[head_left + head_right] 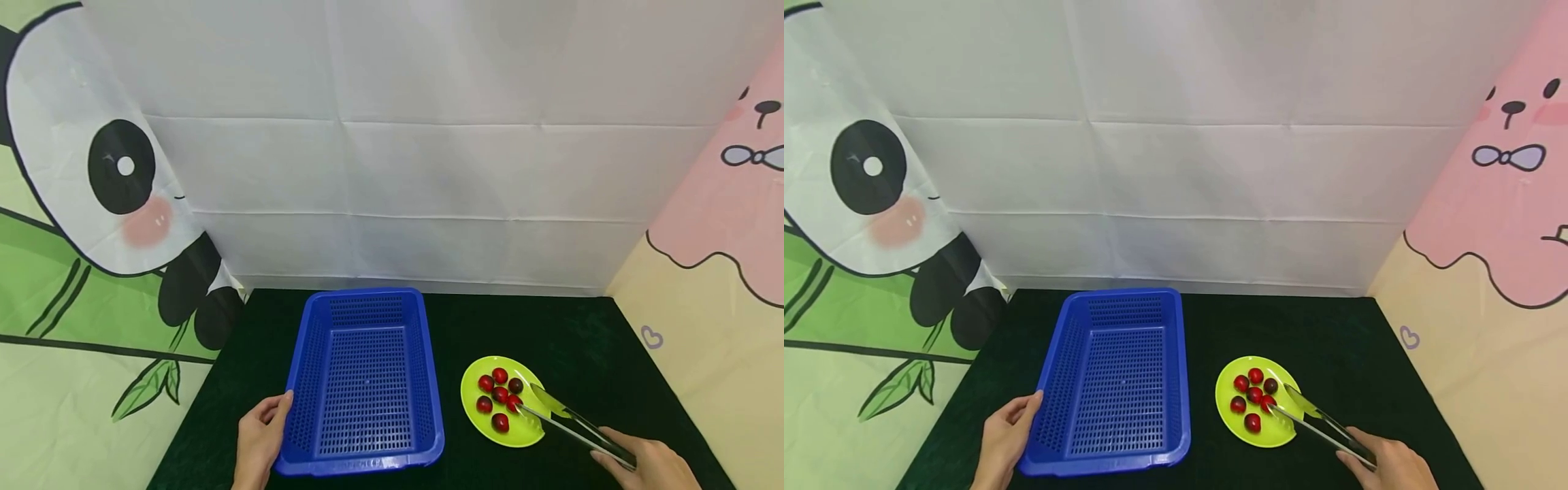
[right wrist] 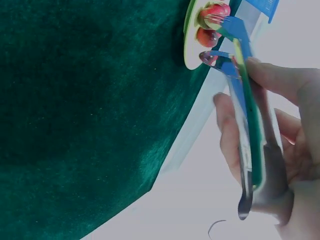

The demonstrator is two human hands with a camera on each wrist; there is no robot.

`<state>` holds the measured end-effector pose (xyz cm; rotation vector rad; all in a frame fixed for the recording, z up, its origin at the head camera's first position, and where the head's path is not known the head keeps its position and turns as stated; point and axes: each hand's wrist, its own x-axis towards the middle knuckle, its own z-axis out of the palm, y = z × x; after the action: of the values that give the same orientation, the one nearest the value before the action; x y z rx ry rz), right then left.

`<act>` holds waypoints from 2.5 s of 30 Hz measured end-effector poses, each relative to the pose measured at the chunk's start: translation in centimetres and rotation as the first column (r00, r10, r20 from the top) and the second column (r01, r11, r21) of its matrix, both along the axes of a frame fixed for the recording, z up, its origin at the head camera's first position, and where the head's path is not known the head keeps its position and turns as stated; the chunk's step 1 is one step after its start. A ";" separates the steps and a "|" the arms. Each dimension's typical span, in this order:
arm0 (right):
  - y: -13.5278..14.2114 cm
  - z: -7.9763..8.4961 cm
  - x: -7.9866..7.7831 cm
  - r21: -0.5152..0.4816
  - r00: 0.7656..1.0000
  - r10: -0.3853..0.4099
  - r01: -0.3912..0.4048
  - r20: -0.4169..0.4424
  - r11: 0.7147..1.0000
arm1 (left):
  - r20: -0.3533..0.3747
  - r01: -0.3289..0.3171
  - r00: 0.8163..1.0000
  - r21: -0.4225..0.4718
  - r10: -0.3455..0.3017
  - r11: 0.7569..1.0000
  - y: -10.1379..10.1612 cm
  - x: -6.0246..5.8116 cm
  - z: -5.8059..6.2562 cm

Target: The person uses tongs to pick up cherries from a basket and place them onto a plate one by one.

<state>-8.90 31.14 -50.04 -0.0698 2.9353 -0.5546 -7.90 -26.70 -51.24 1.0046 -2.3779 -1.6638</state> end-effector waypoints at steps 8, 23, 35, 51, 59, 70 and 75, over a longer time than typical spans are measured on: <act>-0.2 -0.5 0.5 -0.034 0.991 -0.054 0.050 -0.126 0.998 | -0.030 0.023 0.999 -0.014 -0.024 1.000 -0.2 0.2 0.5; 0.0 -2.5 -0.9 -0.080 0.911 -0.155 0.135 -0.381 0.988 | -0.033 0.050 0.998 -0.053 -0.052 0.997 -0.2 -0.2 0.7; 0.6 -4.3 -2.1 -0.138 0.880 -0.250 0.212 -0.405 0.968 | -0.037 0.049 0.998 -0.153 -0.055 0.987 0.1 -0.6 0.8; 1.3 -6.6 -3.0 -0.200 0.880 -0.390 0.344 -0.272 0.917 | -0.030 0.076 0.996 -0.195 -0.083 0.978 0.0 -0.7 0.9; 1.6 -7.2 -3.0 -0.200 0.899 -0.391 0.353 -0.199 0.914 | -0.018 0.112 0.993 -0.249 -0.121 0.962 -0.2 -0.7 1.1; 2.1 -6.4 -3.1 -0.162 0.909 -0.371 0.343 -0.192 0.925 | -0.053 0.157 0.982 -0.315 -0.183 0.936 -0.2 -0.7 1.2; 2.2 -5.3 -3.5 -0.185 0.907 -0.341 0.300 -0.249 0.936 | -0.122 0.120 0.976 -0.396 -0.181 0.910 0.0 -0.8 1.4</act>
<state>-12.44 33.34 -55.34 0.3585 3.1957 -0.8689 -8.73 -26.65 -49.81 0.6134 -2.5843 -1.1803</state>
